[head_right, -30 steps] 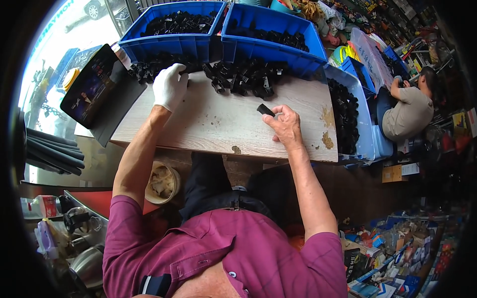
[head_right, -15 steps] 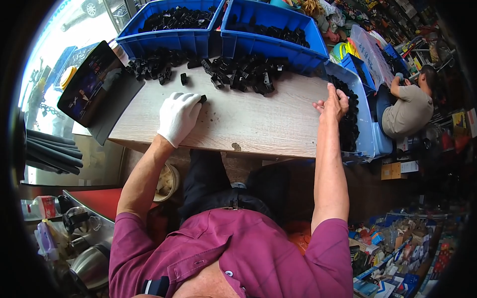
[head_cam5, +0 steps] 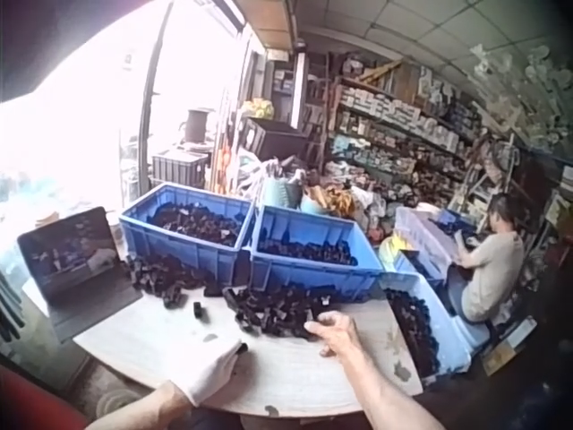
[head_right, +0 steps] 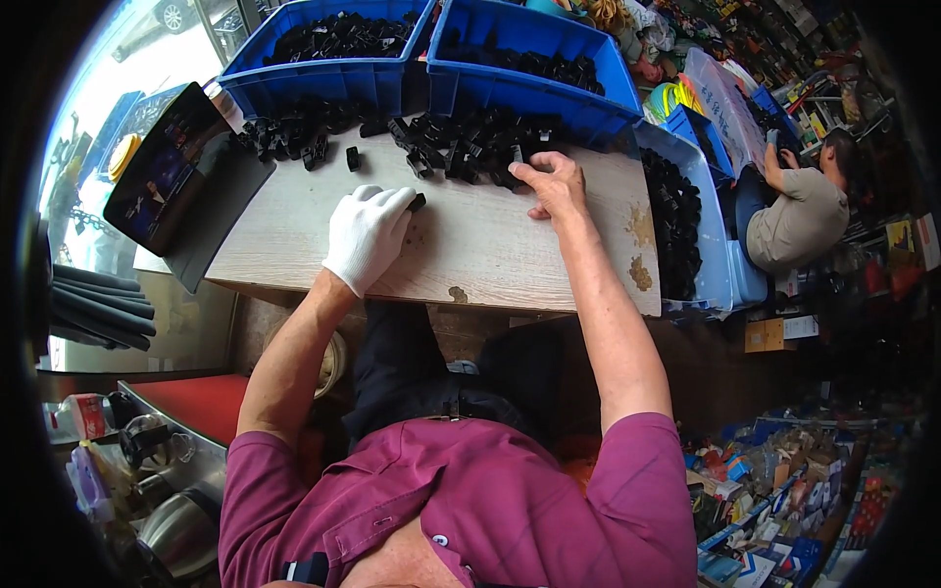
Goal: The recorder picks up and inspects small black plastic buckles or components at a workbench.
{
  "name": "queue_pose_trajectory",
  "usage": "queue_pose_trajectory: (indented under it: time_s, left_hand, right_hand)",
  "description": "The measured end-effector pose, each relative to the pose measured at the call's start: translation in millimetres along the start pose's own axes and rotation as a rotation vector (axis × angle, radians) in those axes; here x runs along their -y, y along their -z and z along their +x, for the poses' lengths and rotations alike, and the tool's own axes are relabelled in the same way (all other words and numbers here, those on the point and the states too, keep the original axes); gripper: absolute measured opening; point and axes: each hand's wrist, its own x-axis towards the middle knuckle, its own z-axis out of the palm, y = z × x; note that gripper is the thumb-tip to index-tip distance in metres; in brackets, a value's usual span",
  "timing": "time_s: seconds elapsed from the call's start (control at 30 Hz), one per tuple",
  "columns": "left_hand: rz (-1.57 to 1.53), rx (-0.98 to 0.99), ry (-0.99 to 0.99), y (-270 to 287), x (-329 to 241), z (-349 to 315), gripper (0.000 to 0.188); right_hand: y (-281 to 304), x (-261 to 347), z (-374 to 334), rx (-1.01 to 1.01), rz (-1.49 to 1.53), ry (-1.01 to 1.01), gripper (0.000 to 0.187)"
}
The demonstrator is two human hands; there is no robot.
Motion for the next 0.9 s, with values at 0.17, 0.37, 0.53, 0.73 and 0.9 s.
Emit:
queue_pose_trajectory:
  time_s: [0.17, 0.37, 0.53, 0.73, 0.9]
  left_hand:
    - [-0.010, -0.017, -0.019, 0, 1, 1, 0.009]
    - [-0.062, -0.037, 0.011, 1, 5, -2, 0.021]
    - [-0.325, -0.072, 0.098, 4, -2, -5, 0.026]
    - [-0.381, 0.002, -0.077, -20, -38, 11, 0.029]
    - [-0.296, 0.129, -0.198, -31, -47, 32, 0.028]
  right_hand:
    - [-12, -5, 2, -0.045, -0.012, 0.036, 0.042]
    - [7, -7, -18, 0.063, 0.226, 0.059, 0.045]
    - [9, -4, -67, 0.249, 0.075, -0.023, 0.037]
    - [2, 2, -83, 0.296, -0.190, 0.003, 0.034]
    - [-1, 1, -85, 0.288, -0.243, 0.075, 0.026]
